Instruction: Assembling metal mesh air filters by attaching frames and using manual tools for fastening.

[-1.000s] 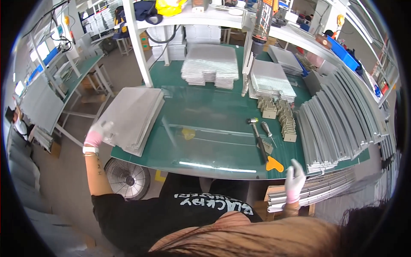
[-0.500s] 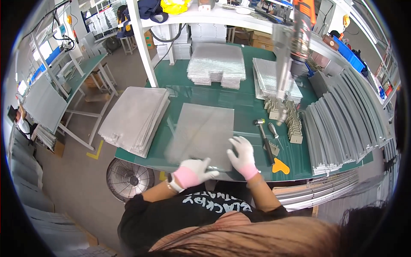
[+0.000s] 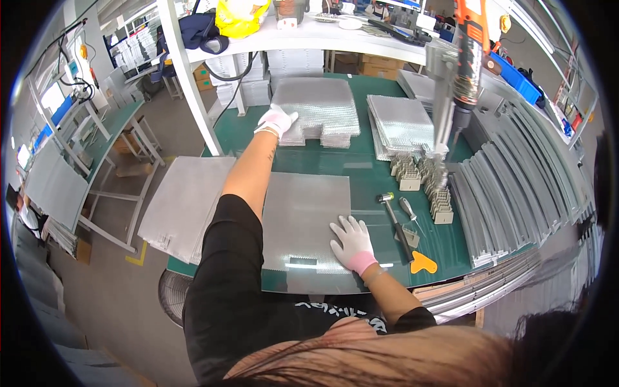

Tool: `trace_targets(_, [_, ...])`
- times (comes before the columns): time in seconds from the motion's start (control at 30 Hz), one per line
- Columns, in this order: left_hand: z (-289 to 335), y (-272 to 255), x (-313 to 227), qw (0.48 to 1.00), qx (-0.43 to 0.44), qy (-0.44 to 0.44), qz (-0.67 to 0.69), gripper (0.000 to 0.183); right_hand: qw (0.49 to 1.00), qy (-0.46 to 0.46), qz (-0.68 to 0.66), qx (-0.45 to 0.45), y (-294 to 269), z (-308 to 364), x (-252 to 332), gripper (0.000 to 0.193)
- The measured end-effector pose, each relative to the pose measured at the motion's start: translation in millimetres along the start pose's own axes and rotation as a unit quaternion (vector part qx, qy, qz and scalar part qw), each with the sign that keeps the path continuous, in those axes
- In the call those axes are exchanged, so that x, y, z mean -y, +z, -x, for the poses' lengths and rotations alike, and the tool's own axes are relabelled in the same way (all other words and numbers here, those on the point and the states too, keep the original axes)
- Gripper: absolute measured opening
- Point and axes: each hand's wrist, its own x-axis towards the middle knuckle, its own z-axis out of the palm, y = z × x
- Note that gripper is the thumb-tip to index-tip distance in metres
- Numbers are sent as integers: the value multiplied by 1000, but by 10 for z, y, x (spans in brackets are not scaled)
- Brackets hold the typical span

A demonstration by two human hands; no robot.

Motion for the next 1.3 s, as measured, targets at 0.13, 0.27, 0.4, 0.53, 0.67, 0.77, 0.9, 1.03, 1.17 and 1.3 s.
trace_targets(0.13, [-47, 75, -304, 983, -13, 76, -166, 93, 1000, 14, 8, 1, -1, 27, -40, 53])
trace_targets(0.27, [2, -231, -421, 976, -159, 123, -81, 90, 1000, 21, -2, -15, 9, 67, -83, 52])
trace_targets(0.4, [-395, -441, 336, 710, -44, 62, 700, 58, 999, -17, -12, -35, 22, 16, 15, 52])
trace_targets(0.53, [-69, -398, 227, 530, 58, 40, 845, 31, 1000, 13, 5, -21, 59, 43, -78, 53])
trace_targets(0.67, [106, -253, 191, 551, 50, 16, 833, 30, 1000, 17, 12, -17, 87, 45, -115, 53])
trace_targets(0.77, [138, -308, 315, 604, 61, 30, 794, 33, 999, 5, 8, -36, 89, 31, -75, 52])
trace_targets(0.9, [182, -309, 204, 718, 65, 42, 692, 36, 999, 5, 7, -48, 111, 49, -106, 52])
trace_targets(1.03, [232, -350, 38, 683, 43, 55, 727, 30, 999, 7, 4, -53, 120, 55, -96, 51])
trace_targets(1.17, [206, -367, 94, 829, 15, 137, 542, 40, 999, 6, 7, -42, 90, 54, -62, 52])
trace_targets(1.3, [192, -299, 130, 620, 30, 156, 769, 42, 999, 6, 2, -42, 110, 67, -79, 52])
